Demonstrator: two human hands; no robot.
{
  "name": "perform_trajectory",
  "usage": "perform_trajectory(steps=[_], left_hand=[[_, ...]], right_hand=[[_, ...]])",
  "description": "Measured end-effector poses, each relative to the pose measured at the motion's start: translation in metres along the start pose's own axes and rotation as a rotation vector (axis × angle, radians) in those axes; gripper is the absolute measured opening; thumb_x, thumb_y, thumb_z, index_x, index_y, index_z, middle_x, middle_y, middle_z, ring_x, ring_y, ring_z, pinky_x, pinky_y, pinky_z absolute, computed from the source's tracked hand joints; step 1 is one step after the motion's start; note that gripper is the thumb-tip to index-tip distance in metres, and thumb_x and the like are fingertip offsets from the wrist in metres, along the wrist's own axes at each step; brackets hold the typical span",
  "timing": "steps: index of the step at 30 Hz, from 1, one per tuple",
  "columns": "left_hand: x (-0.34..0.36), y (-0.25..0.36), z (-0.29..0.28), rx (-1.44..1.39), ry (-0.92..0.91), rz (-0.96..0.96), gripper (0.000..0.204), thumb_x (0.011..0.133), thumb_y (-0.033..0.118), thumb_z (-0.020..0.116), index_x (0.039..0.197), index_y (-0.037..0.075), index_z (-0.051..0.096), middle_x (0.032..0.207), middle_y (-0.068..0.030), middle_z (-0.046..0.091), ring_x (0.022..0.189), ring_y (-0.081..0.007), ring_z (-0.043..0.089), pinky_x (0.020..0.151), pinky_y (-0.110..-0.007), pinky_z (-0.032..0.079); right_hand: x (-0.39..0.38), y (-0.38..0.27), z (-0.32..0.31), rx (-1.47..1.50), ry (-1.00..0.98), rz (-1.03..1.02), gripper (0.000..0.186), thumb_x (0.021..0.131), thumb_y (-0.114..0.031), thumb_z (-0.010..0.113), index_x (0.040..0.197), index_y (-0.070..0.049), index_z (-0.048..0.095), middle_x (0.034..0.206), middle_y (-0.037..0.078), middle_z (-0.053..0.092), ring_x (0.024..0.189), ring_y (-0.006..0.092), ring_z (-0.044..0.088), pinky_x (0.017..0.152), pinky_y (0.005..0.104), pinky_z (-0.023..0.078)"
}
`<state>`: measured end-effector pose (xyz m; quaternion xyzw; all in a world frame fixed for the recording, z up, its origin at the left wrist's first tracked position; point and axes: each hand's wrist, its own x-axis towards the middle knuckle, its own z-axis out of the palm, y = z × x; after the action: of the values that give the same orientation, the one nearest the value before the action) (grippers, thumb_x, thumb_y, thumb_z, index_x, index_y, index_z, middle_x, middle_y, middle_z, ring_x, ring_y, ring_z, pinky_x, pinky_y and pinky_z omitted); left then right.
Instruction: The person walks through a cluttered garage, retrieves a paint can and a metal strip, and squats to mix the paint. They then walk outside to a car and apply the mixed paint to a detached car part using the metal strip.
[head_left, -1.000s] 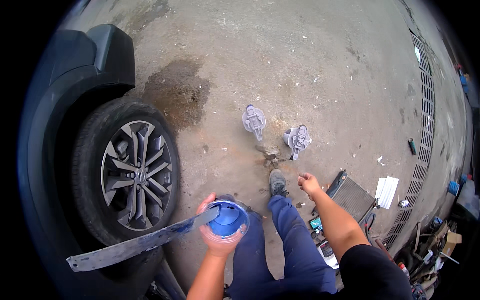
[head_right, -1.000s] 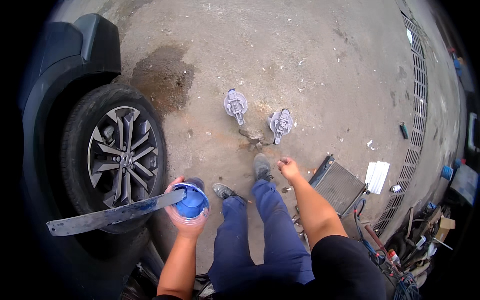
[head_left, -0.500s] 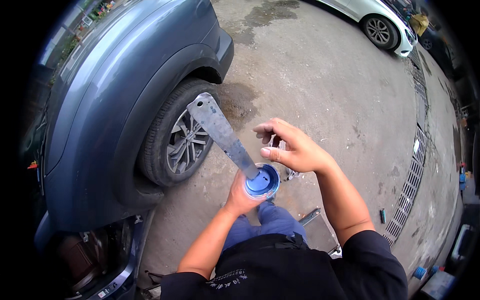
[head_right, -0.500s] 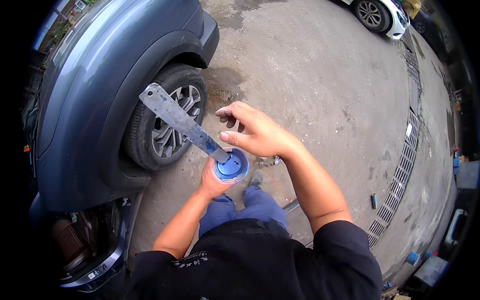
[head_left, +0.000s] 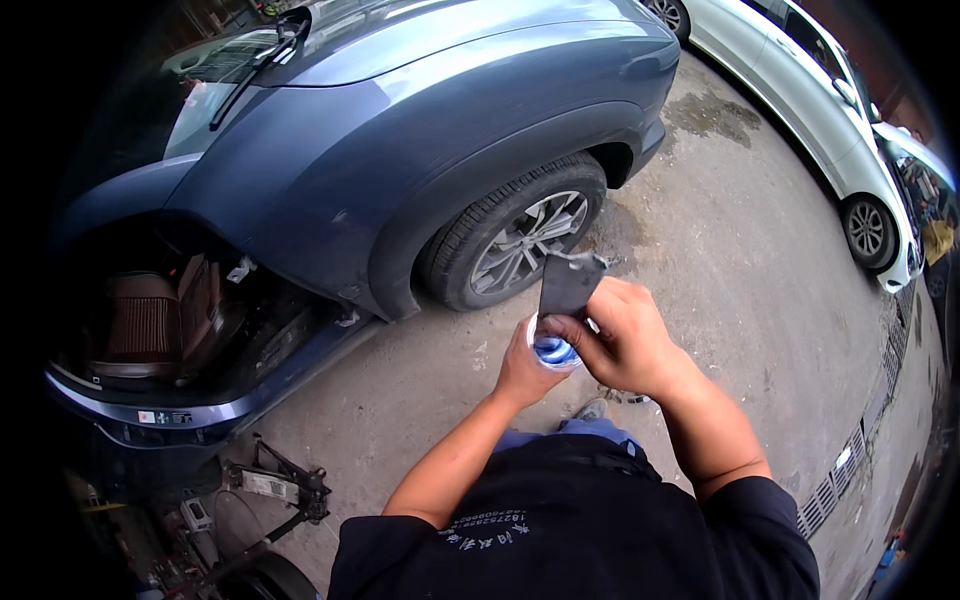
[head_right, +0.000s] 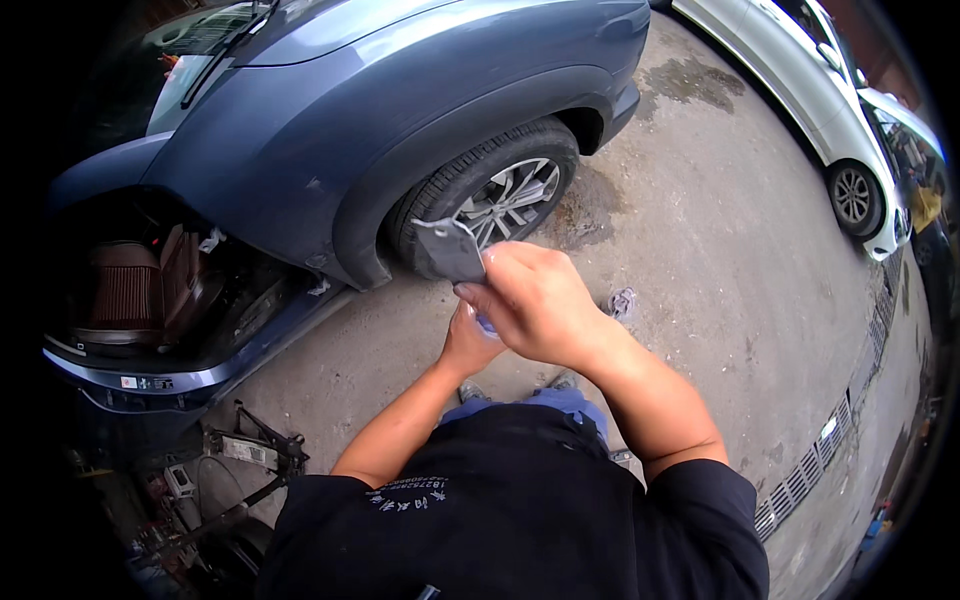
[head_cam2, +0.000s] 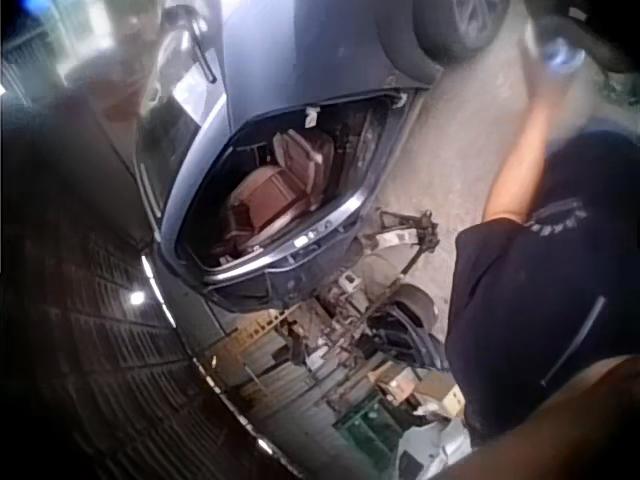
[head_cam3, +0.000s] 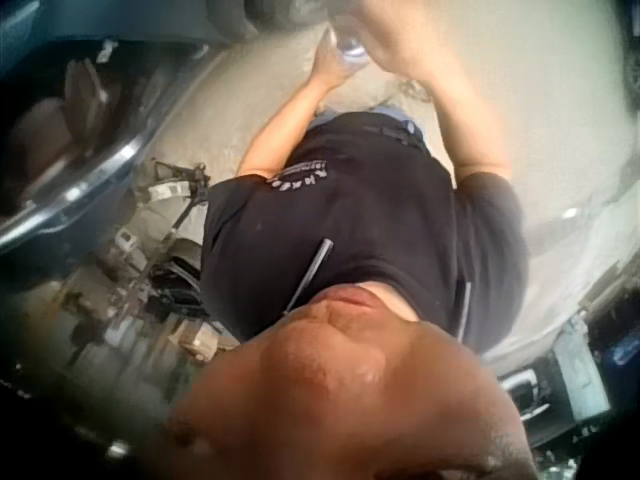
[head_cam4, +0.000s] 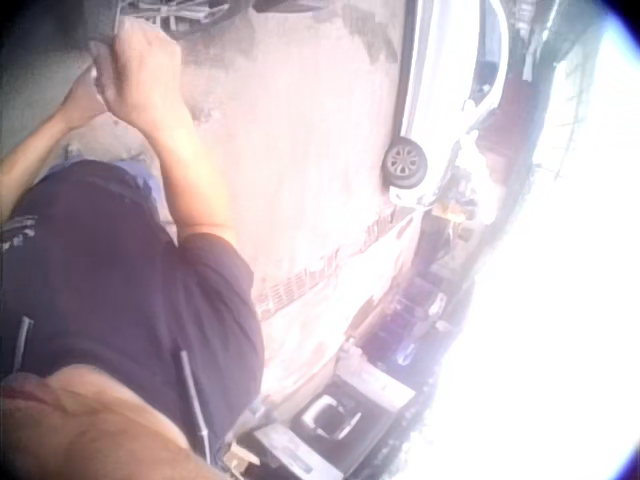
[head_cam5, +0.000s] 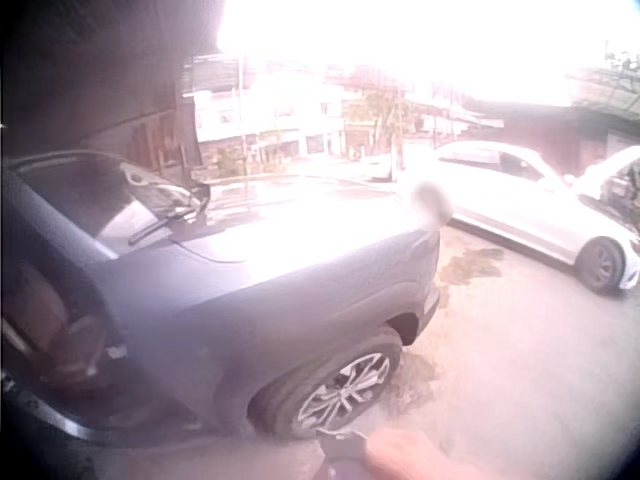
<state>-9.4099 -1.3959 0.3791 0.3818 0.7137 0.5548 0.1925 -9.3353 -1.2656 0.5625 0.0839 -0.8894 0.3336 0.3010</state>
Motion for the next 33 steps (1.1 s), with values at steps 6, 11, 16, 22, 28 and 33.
perform_trajectory(steps=[6, 11, 16, 22, 28, 33], left_hand=[[-0.041, -0.005, -0.085, 0.093, 0.107, 0.062, 0.075, 0.060, 0.012, 0.082, 0.125, 0.005, 0.046, 0.115, -0.0153, 0.057, 0.110, -0.0315, 0.055, 0.094, -0.040, 0.045], [-0.040, -0.003, -0.108, 0.045, 0.092, 0.070, 0.072, 0.060, 0.010, 0.082, 0.124, 0.005, 0.048, 0.116, -0.0145, 0.057, 0.110, -0.0311, 0.056, 0.092, -0.039, 0.046], [-0.054, 0.001, -0.136, -0.061, 0.067, 0.053, 0.068, 0.059, 0.008, 0.083, 0.120, 0.003, 0.052, 0.112, -0.0140, 0.062, 0.107, -0.0268, 0.060, 0.092, -0.036, 0.047], [-0.048, 0.001, -0.142, -0.061, 0.013, 0.027, 0.069, 0.062, 0.013, 0.084, 0.121, 0.004, 0.050, 0.114, -0.0139, 0.061, 0.108, -0.0264, 0.060, 0.092, -0.037, 0.046], [-0.044, 0.000, -0.139, -0.078, -0.024, 0.042, 0.072, 0.060, 0.013, 0.086, 0.122, 0.006, 0.051, 0.115, -0.0128, 0.061, 0.108, -0.0261, 0.060, 0.092, -0.037, 0.047], [-0.038, 0.004, -0.132, -0.053, -0.030, 0.037, 0.073, 0.058, 0.012, 0.086, 0.122, 0.005, 0.050, 0.117, -0.0133, 0.060, 0.108, -0.0267, 0.060, 0.092, -0.037, 0.047]], right_hand=[[0.009, -0.022, 0.024, 0.001, 0.031, 0.225, 0.010, 0.081, -0.007, 0.070, 0.086, -0.001, 0.064, 0.075, 0.011, 0.065, 0.068, 0.0245, 0.065, 0.055, 0.0307, 0.050], [0.028, -0.051, 0.066, 0.058, -0.071, -0.089, 0.013, 0.078, -0.005, 0.070, 0.086, -0.001, 0.061, 0.074, 0.013, 0.060, 0.063, 0.0314, 0.059, 0.057, 0.0380, 0.047], [0.019, -0.046, 0.045, 0.086, 0.040, 0.223, 0.012, 0.083, -0.008, 0.069, 0.090, -0.001, 0.063, 0.080, 0.013, 0.065, 0.072, 0.0249, 0.066, 0.061, 0.0332, 0.049], [0.025, -0.057, 0.069, 0.202, -0.281, -0.068, 0.010, 0.081, -0.006, 0.069, 0.086, -0.002, 0.061, 0.081, 0.011, 0.064, 0.079, 0.0299, 0.063, 0.068, 0.0356, 0.049], [0.034, -0.031, 0.043, 0.221, 0.001, 0.148, 0.017, 0.083, -0.011, 0.070, 0.093, 0.001, 0.063, 0.085, 0.013, 0.067, 0.079, 0.0235, 0.066, 0.069, 0.0345, 0.050], [0.018, -0.026, 0.026, 0.309, -0.209, -0.039, 0.009, 0.084, -0.005, 0.067, 0.089, -0.001, 0.061, 0.079, 0.009, 0.063, 0.075, 0.0215, 0.062, 0.067, 0.0340, 0.049]])
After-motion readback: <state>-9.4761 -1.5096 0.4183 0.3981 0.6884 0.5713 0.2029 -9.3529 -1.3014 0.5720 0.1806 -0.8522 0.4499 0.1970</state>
